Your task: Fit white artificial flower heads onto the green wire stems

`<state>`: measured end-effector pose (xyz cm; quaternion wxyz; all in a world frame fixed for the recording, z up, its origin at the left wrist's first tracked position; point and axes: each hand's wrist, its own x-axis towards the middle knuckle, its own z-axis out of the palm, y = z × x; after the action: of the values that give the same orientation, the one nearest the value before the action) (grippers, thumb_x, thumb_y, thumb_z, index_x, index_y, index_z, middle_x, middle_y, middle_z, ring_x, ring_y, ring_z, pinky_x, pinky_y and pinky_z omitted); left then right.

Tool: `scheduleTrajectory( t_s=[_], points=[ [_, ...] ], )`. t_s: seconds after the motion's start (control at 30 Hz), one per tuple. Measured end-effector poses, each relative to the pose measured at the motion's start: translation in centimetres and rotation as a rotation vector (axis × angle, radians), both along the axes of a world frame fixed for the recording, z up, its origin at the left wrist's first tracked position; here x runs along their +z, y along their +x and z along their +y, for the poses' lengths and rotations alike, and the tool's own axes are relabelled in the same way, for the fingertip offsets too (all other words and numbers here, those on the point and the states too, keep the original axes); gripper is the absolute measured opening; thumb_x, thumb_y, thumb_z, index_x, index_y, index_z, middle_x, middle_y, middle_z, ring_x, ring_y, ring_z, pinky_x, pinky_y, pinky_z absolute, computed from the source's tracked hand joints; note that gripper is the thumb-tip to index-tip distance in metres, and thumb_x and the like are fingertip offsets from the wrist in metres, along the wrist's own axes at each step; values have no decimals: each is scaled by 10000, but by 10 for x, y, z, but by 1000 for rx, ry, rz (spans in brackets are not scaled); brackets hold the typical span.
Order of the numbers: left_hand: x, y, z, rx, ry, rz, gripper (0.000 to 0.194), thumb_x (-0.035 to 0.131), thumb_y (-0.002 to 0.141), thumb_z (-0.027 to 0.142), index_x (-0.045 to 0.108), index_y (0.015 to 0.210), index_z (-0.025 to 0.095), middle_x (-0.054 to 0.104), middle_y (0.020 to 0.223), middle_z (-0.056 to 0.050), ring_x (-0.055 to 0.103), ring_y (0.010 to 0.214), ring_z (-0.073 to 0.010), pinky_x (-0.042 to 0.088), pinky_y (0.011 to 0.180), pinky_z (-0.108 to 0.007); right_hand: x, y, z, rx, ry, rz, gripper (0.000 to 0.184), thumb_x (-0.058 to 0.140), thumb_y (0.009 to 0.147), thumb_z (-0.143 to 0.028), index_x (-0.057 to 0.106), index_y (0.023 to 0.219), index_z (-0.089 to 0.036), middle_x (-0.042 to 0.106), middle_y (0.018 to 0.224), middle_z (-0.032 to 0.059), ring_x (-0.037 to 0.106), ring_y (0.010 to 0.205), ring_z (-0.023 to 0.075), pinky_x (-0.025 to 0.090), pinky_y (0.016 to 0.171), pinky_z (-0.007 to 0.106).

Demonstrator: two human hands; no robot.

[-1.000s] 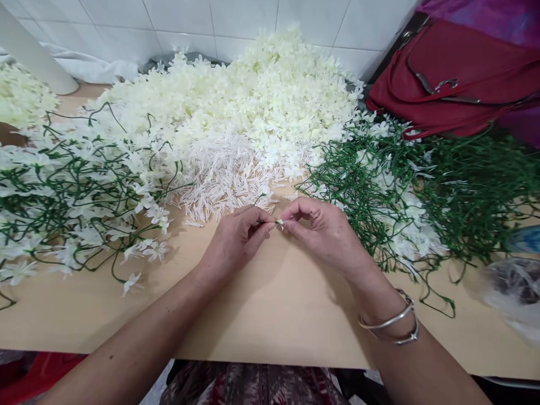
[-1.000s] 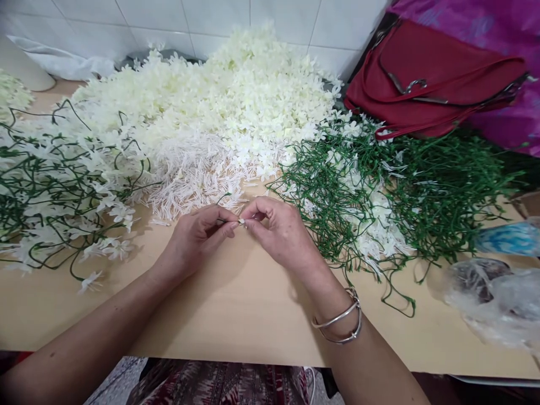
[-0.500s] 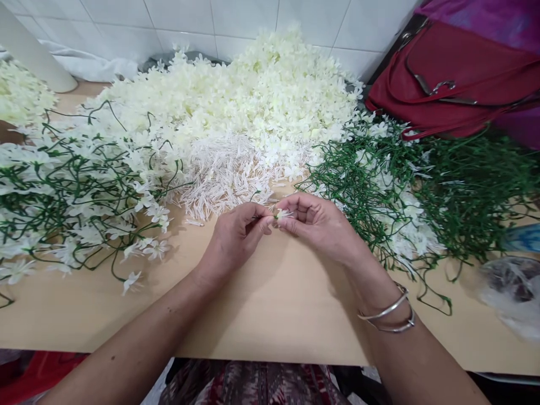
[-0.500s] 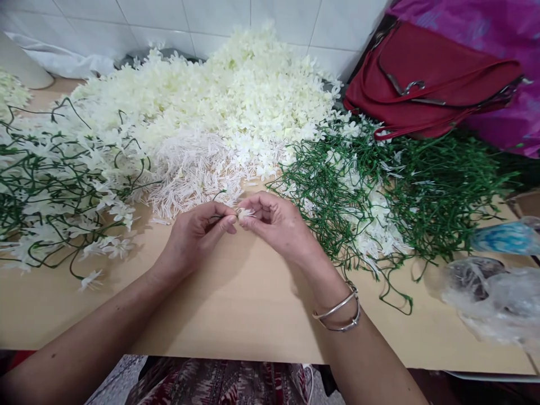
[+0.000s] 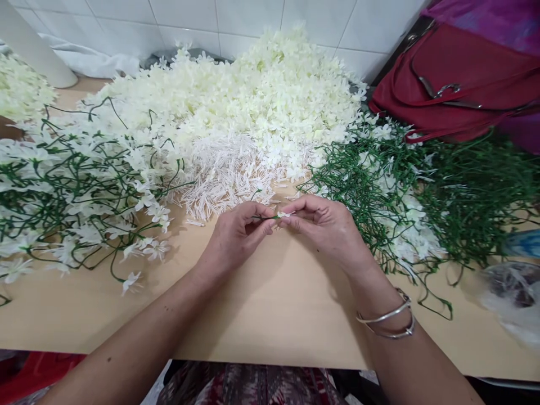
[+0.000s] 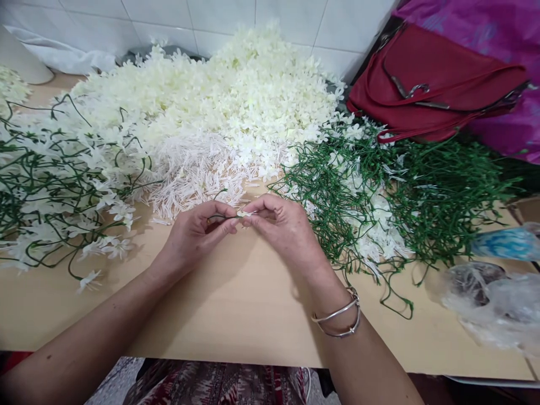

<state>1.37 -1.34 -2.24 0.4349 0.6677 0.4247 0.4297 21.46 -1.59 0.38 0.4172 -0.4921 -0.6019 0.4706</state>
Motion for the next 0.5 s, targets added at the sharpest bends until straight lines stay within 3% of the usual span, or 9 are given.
scheduleTrajectory(
  t_s=[0.17, 0.33, 0.5],
  points=[
    [-1, -2, 0, 0, -1, 31, 165, 718, 938, 350, 727, 966, 188, 795, 818, -44, 771, 744, -175, 619, 708, -256, -1, 0, -1, -2, 48, -61, 136, 775, 869, -323, 746, 814, -203, 773, 787, 38, 699, 726, 173, 553, 675, 306],
    [-3, -2, -1, 25, 53, 81, 122, 706, 945, 310, 729, 928, 191, 776, 774, -31, 755, 714, -166, 575, 679, -249, -1, -2, -3, -20, 128, -148, 80, 750, 867, -242, 733, 796, -210, 737, 761, 18, 663, 721, 170, 541, 666, 322],
    [-4, -1, -3, 45, 50, 71, 122, 690, 951, 306, 707, 928, 187, 773, 795, -41, 761, 744, -180, 581, 693, -267, -4, -9, -6, -12, 41, -54, 102, 728, 886, -261, 705, 801, -211, 716, 723, 9, 650, 674, 160, 553, 664, 336]
  ],
)
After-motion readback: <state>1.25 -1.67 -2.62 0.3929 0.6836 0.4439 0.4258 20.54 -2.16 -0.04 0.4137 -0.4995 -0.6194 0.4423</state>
